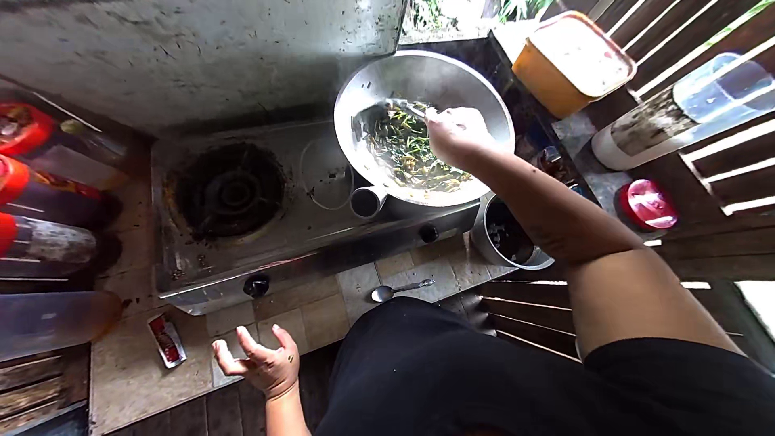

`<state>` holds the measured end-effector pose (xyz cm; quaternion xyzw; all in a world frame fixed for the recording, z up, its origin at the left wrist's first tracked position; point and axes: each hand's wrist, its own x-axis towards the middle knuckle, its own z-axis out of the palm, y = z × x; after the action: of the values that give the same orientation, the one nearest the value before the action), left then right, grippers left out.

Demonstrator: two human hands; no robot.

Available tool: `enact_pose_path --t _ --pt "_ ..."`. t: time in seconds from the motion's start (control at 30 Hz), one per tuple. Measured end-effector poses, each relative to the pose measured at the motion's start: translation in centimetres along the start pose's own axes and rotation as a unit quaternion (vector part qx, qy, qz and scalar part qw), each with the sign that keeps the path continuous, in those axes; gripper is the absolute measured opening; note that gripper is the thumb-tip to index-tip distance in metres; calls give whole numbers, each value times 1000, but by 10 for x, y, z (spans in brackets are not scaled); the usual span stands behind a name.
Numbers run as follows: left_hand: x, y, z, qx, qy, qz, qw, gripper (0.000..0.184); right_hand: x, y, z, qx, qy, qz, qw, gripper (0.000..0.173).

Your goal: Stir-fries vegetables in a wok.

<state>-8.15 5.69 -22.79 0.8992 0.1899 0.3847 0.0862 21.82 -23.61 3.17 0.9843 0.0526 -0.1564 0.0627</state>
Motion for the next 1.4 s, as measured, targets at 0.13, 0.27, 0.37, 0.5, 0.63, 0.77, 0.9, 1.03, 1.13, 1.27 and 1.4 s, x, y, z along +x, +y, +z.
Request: enact_pose_path --t 0.13,0.27,0.37,0.5,0.63,0.77,0.9,1.03,1.13,1.27,1.4 --pt "0 -2 -4 9 -12 -13 1000 60 -37 41 -12 -67 -9 -46 997 36" --pt "-5 -8 -7 21 -17 -20 999 59 -90 95 -36 -106 40 -19 993 36" --pt "-5 -8 -6 20 -18 -20 999 60 -116 110 -35 -104 19 35 994 31" --pt "2 -1 -1 -5 -14 5 1000 59 -90 105 -4 -52 -11 39 998 31" --pt "8 4 0 -14 -5 16 1000 59 -76 113 -27 -48 12 44 998 23" --pt "6 4 1 -9 1 12 1000 58 -63 95 -63 -150 -7 150 977 15" --pt "-1 3 -1 -4 7 4 1000 59 -27 99 -68 -137 -89 191 968 21" --pt "-12 -5 -6 13 2 -19 1000 58 5 147 -34 14 -180 106 978 29" --pt "-16 -10 -7 16 -9 -36 999 58 9 137 17 150 -137 36 978 33" --pt "-11 -9 -8 18 -8 -35 999 58 17 131 53 171 -59 -17 983 33" --pt "-5 -10 -7 25 6 -15 1000 57 -15 123 -4 47 -16 -39 998 32"
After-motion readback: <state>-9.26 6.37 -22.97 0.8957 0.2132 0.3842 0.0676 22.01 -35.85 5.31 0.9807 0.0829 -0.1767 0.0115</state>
